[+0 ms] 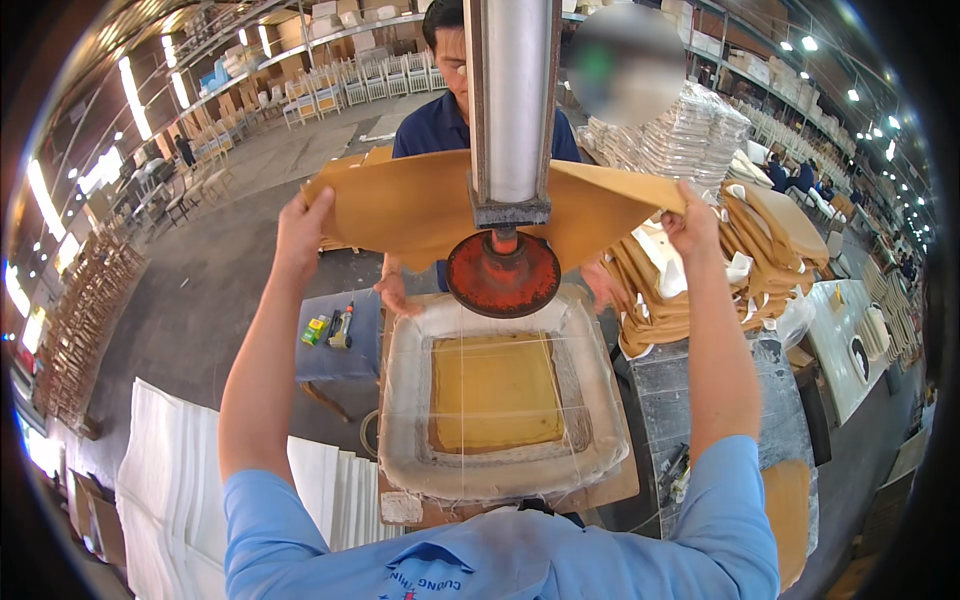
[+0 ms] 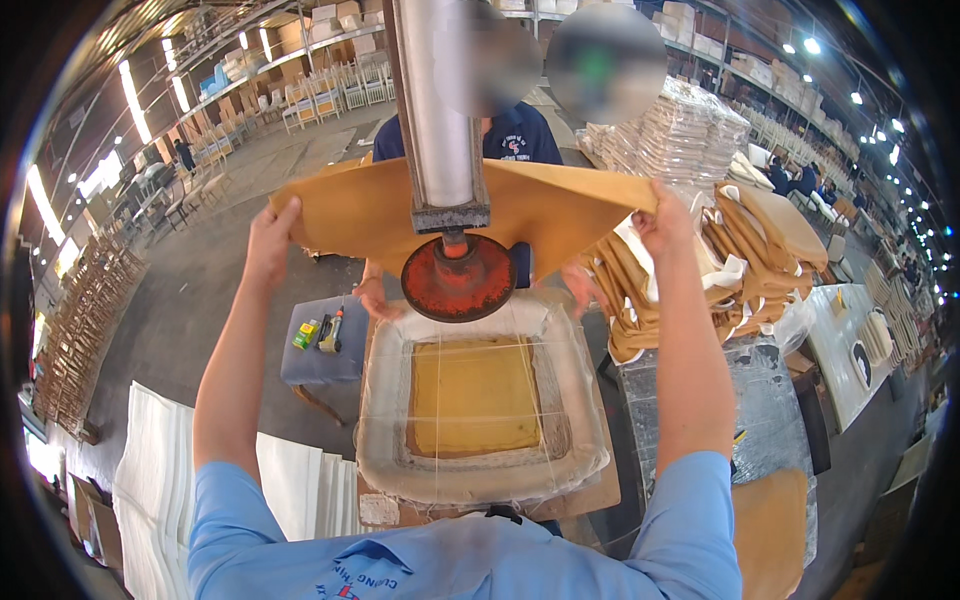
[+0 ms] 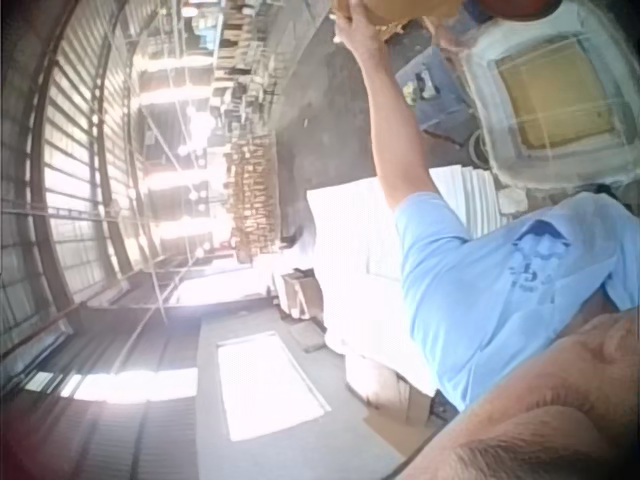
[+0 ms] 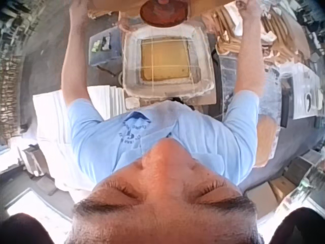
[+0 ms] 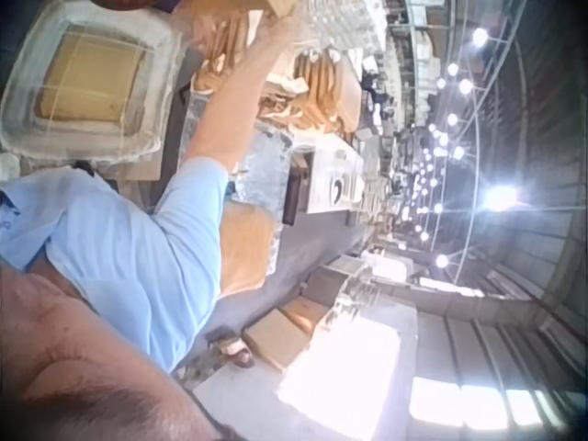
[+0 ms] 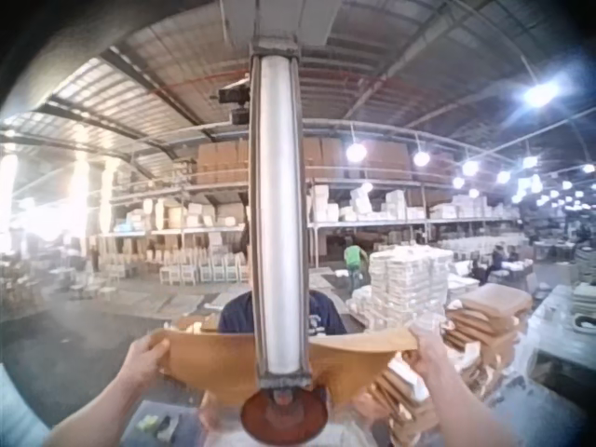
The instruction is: The person assembles a chair seat by layering white fabric and brown material over a wooden base. They use a pneumatic staple gun to secure the layers to the underside of the seat while a coworker assists by applying adhesive and holding the materials in place.
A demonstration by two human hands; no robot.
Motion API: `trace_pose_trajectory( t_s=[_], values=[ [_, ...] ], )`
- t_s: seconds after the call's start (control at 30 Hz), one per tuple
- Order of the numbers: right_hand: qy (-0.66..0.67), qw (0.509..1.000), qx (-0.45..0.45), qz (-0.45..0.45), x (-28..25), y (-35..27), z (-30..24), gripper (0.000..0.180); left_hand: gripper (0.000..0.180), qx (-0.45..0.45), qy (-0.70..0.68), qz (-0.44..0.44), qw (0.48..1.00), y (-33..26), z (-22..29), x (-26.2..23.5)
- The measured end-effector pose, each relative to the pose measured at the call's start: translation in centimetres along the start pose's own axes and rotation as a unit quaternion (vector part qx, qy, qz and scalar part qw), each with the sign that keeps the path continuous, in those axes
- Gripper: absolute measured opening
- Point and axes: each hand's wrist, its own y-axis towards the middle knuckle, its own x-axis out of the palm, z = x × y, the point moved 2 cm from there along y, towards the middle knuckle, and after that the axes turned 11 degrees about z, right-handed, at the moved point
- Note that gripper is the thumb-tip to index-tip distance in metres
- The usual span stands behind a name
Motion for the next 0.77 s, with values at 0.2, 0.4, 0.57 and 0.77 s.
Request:
trace_pose_trajectory(
  t_s=[0.2,0.4,0.57,0.77],
  values=[
    [-0.094,0.991,0.080,0.043,-7.1,-0.2,7.3,0.017,0.037,-0.082,0.121,-0.055,0.988,-6.8,-9.6,-1.1],
    [-0.234,0.965,0.093,0.073,-17.3,-6.5,13.8,0.020,0.036,-0.299,0.257,-0.135,0.909,-17.3,-14.8,-3.0],
    [-0.281,0.944,0.158,0.068,-24.0,-13.8,18.7,0.022,0.050,-0.406,0.077,-0.178,0.893,-25.5,-17.2,-9.4],
    [-0.379,0.900,0.211,0.047,-31.1,-20.0,20.7,0.026,0.074,-0.505,-0.036,-0.068,0.860,-34.4,-21.1,-11.7]
  ],
)
